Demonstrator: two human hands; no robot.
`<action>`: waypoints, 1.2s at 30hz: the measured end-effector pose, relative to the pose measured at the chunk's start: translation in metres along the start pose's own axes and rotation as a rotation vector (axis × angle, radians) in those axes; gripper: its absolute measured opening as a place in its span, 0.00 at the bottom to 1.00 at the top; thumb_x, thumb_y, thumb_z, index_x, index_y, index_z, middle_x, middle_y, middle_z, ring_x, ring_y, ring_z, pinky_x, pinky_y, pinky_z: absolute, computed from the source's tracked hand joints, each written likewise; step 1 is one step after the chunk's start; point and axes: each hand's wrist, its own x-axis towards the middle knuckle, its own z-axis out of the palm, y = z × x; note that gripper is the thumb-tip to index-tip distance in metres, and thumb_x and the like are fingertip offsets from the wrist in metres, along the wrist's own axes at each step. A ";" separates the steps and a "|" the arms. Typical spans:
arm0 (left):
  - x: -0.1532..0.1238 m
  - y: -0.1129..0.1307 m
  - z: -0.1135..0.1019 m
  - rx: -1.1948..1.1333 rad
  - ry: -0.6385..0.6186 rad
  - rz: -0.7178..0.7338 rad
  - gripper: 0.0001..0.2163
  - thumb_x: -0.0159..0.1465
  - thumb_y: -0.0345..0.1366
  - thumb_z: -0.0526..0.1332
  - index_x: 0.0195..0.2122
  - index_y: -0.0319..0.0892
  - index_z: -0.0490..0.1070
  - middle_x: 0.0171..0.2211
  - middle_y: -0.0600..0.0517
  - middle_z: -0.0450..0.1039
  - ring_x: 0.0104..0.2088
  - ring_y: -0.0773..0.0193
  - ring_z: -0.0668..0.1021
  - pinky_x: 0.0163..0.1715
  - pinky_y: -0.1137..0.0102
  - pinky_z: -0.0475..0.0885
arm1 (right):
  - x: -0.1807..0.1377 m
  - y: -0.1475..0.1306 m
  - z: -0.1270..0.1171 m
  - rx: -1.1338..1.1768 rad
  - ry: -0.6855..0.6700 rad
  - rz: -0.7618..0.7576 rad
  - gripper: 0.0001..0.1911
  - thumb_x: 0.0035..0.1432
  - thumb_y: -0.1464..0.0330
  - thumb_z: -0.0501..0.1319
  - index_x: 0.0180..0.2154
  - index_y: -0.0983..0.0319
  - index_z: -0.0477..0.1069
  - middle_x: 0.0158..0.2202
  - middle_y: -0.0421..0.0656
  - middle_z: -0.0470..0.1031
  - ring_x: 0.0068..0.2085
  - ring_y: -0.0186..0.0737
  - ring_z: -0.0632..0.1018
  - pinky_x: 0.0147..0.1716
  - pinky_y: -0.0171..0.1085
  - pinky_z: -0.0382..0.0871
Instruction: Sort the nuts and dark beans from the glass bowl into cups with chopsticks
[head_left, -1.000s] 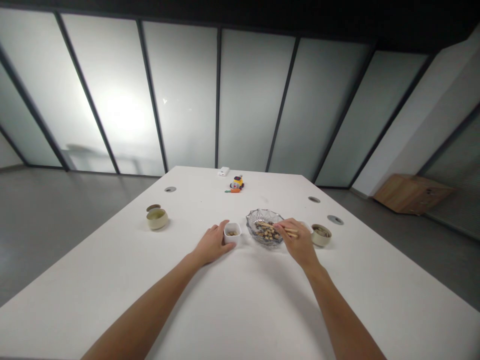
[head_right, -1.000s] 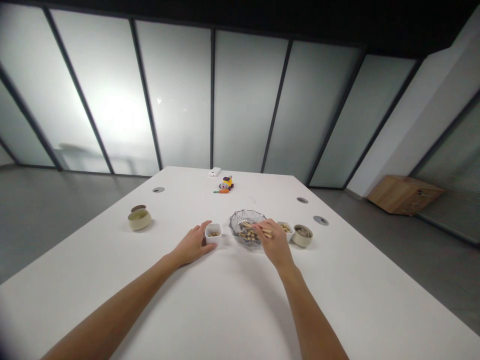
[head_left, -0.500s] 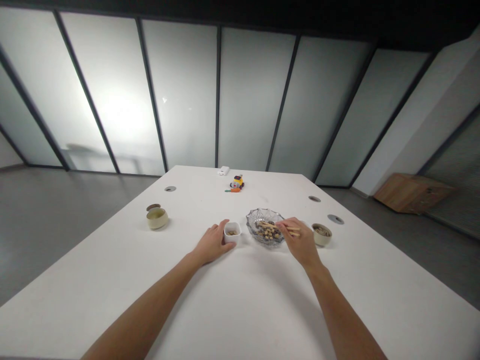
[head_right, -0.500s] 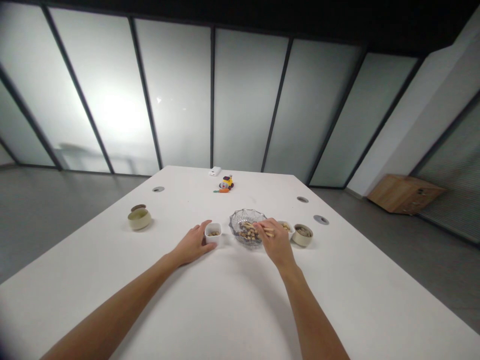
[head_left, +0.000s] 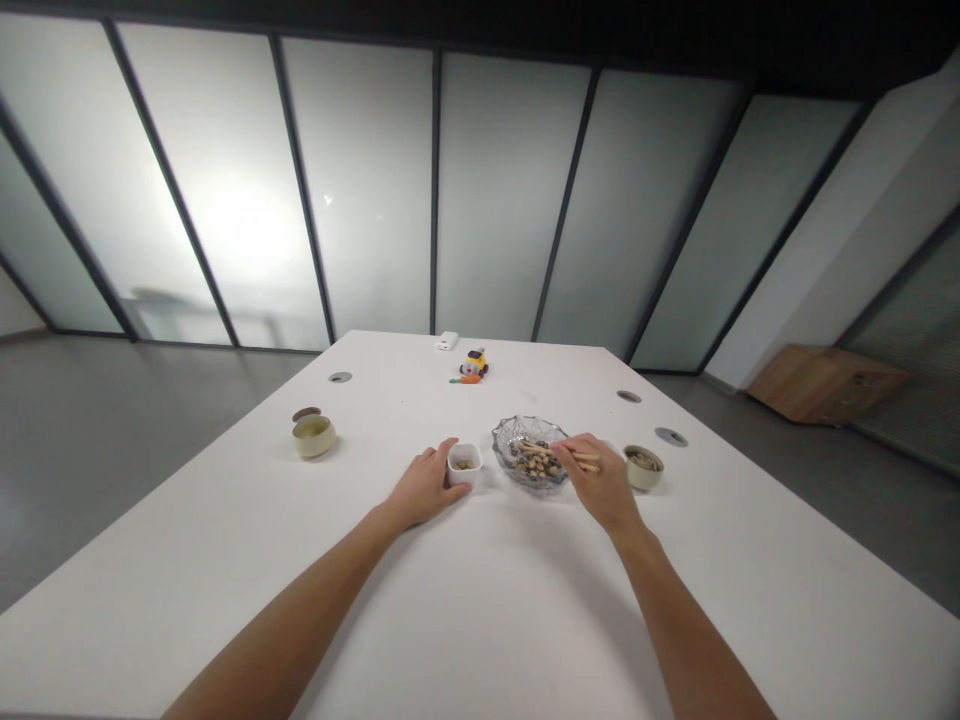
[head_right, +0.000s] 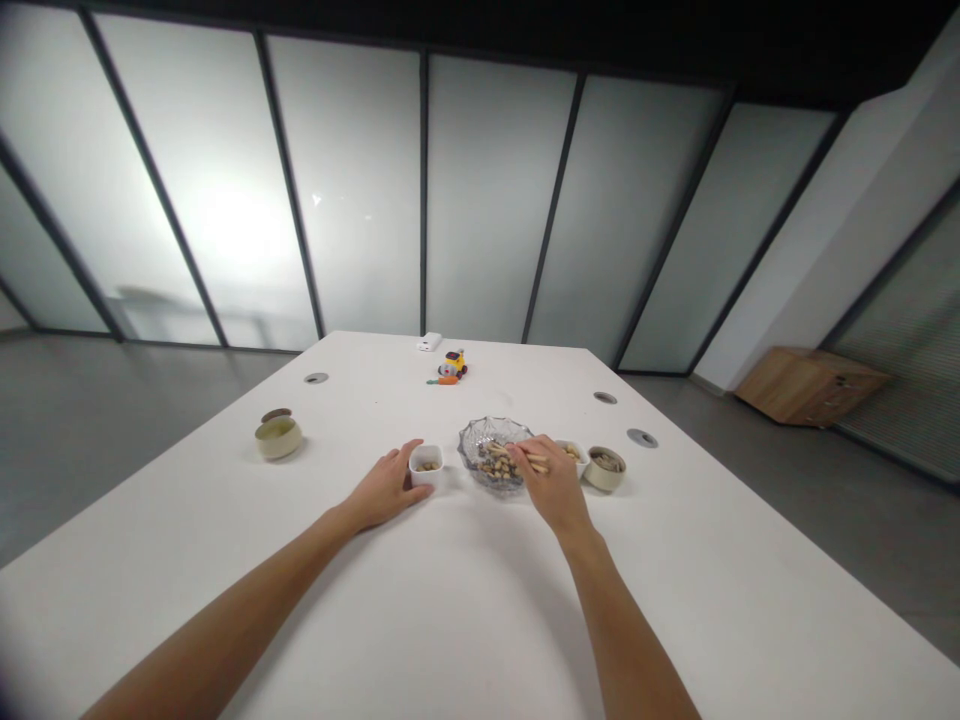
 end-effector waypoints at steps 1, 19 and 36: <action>0.000 0.000 0.000 0.000 0.001 0.000 0.35 0.65 0.46 0.67 0.70 0.43 0.57 0.56 0.41 0.76 0.57 0.44 0.76 0.58 0.56 0.69 | 0.000 0.000 0.000 0.001 0.000 0.002 0.21 0.70 0.51 0.59 0.31 0.56 0.77 0.31 0.43 0.80 0.33 0.44 0.79 0.37 0.41 0.73; 0.000 0.001 -0.001 0.001 -0.005 0.012 0.35 0.65 0.46 0.67 0.70 0.42 0.58 0.55 0.40 0.77 0.56 0.43 0.77 0.57 0.55 0.69 | 0.000 0.004 0.001 0.015 0.006 0.002 0.20 0.69 0.51 0.61 0.31 0.56 0.79 0.31 0.44 0.81 0.34 0.45 0.80 0.38 0.42 0.74; 0.000 0.001 -0.001 -0.007 -0.001 0.009 0.34 0.65 0.46 0.67 0.69 0.42 0.58 0.53 0.41 0.77 0.56 0.43 0.77 0.57 0.56 0.70 | 0.001 -0.004 0.002 0.310 0.212 0.231 0.20 0.65 0.50 0.66 0.32 0.60 0.80 0.33 0.47 0.83 0.32 0.47 0.84 0.34 0.45 0.79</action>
